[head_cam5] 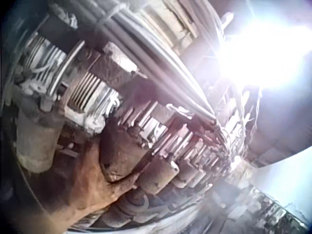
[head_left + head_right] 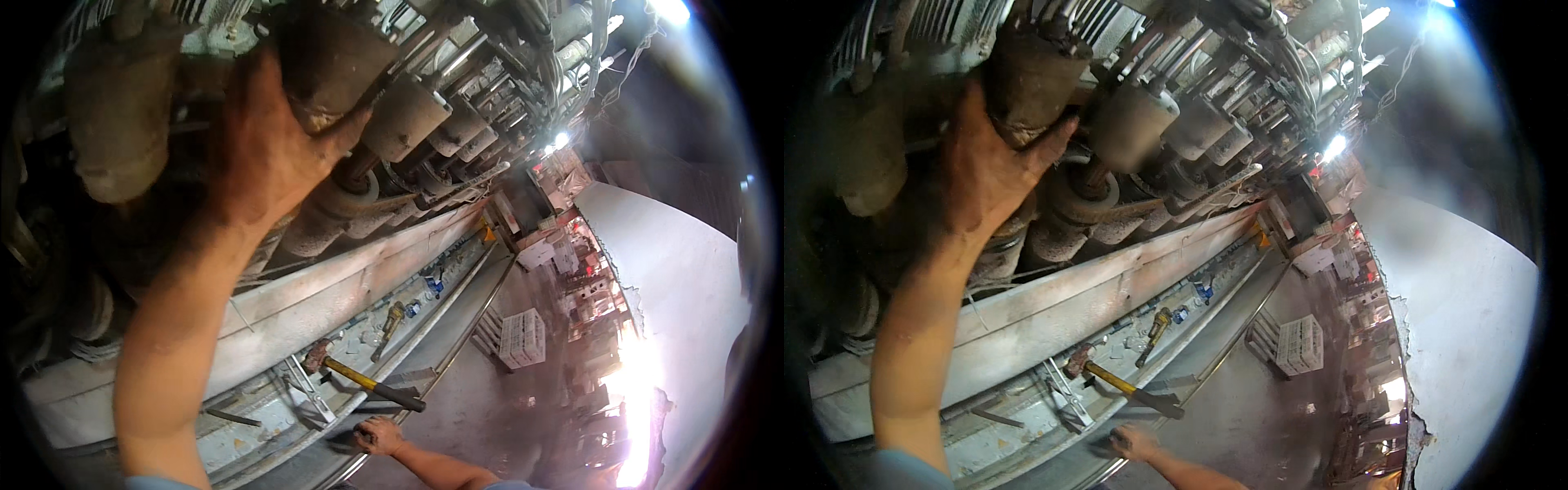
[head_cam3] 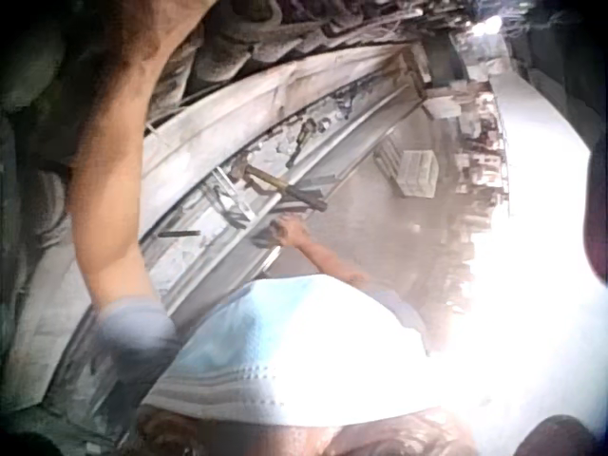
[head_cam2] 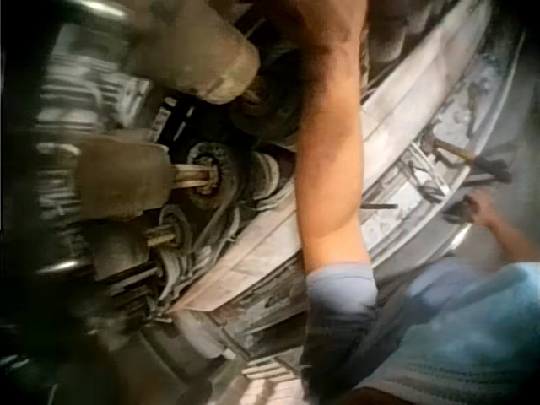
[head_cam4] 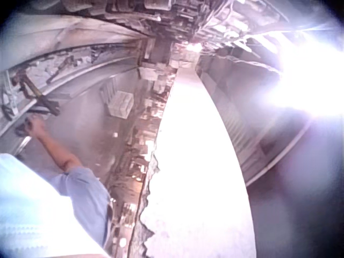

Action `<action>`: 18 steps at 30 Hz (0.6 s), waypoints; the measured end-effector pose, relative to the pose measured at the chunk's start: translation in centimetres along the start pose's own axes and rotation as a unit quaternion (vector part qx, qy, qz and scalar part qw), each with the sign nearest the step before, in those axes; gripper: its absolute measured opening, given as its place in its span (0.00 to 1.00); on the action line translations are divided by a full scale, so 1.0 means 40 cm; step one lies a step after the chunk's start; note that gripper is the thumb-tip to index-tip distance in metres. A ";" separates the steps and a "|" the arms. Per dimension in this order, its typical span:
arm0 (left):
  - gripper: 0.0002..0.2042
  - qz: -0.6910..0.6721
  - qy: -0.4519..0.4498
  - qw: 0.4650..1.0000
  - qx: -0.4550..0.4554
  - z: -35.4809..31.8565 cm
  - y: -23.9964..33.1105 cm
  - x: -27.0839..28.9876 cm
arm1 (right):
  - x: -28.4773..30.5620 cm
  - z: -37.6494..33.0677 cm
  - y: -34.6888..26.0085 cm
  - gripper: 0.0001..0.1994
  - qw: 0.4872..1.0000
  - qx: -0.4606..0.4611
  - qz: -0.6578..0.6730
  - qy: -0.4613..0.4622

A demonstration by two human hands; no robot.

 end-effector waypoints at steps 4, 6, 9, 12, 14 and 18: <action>0.42 -0.046 0.012 0.999 0.001 0.059 0.007 0.023 | 0.269 0.118 -0.183 0.14 0.983 -0.004 0.180 -0.031; 0.43 -0.097 -0.001 0.995 0.015 0.057 0.006 0.010 | 0.532 0.189 -0.292 0.17 0.975 0.116 0.181 0.051; 0.48 -0.111 -0.034 0.992 0.049 0.057 -0.029 0.020 | 1.008 0.240 -0.424 0.14 0.925 0.235 0.207 0.216; 0.50 -0.107 -0.034 0.993 0.047 0.067 -0.031 0.028 | 1.332 0.278 -0.622 0.13 0.874 0.353 0.131 0.308; 0.52 -0.112 -0.030 0.993 0.027 0.075 -0.009 0.033 | 1.440 0.315 -0.698 0.13 0.871 0.354 0.012 0.340; 0.52 -0.111 -0.029 0.993 0.027 0.091 0.019 0.062 | 1.519 0.383 -0.826 0.12 0.866 0.364 -0.102 0.326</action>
Point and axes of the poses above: each hand's wrist, its own z-axis towards the middle knuckle, its own x-axis out of the back of the hand, y = z × x, the point moved 9 cm from there along z, towards the middle knuckle, and after that the axes turned 8 degrees about -y, right-handed, at the moved point
